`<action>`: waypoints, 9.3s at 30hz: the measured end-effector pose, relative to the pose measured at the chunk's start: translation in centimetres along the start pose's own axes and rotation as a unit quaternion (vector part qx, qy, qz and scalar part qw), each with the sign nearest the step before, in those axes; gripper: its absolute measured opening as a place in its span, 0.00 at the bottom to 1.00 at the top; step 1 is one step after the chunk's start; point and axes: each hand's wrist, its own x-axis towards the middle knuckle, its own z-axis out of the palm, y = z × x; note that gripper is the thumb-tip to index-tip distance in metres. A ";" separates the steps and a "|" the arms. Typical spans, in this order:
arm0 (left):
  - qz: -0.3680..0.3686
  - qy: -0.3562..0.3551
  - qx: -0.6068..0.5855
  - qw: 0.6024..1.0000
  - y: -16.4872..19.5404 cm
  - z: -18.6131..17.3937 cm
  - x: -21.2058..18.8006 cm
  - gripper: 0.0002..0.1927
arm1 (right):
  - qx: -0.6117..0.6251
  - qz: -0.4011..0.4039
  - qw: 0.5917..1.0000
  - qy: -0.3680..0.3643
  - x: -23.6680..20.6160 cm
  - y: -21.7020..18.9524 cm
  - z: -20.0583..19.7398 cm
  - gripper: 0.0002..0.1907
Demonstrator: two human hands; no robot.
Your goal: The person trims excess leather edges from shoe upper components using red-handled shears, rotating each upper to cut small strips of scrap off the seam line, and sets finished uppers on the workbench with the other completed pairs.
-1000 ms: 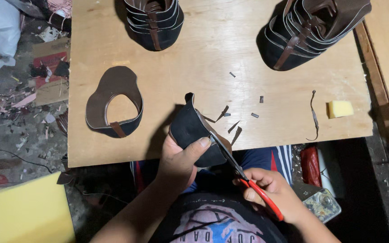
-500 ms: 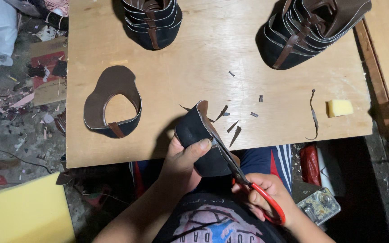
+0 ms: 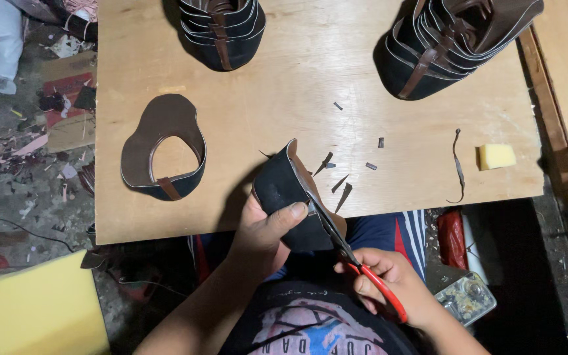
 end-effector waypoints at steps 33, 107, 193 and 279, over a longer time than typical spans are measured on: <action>-0.059 -0.027 0.064 0.996 -0.9 -0.2 -0.1 0.31 | -0.026 -0.058 0.995 0.076 0.8 2.1 0.6 0.24; 0.166 0.009 0.776 0.609 2.6 -8.8 -1.0 0.20 | -0.327 -0.169 0.845 0.388 5.9 3.4 -5.6 0.21; 0.027 -0.051 0.002 0.998 1.5 0.5 -2.2 0.22 | -0.086 -0.150 0.985 -0.023 -1.6 -1.2 2.4 0.36; 0.034 0.036 0.039 0.998 2.0 -0.9 -0.5 0.20 | -0.035 -0.038 0.997 0.056 0.0 3.1 1.1 0.23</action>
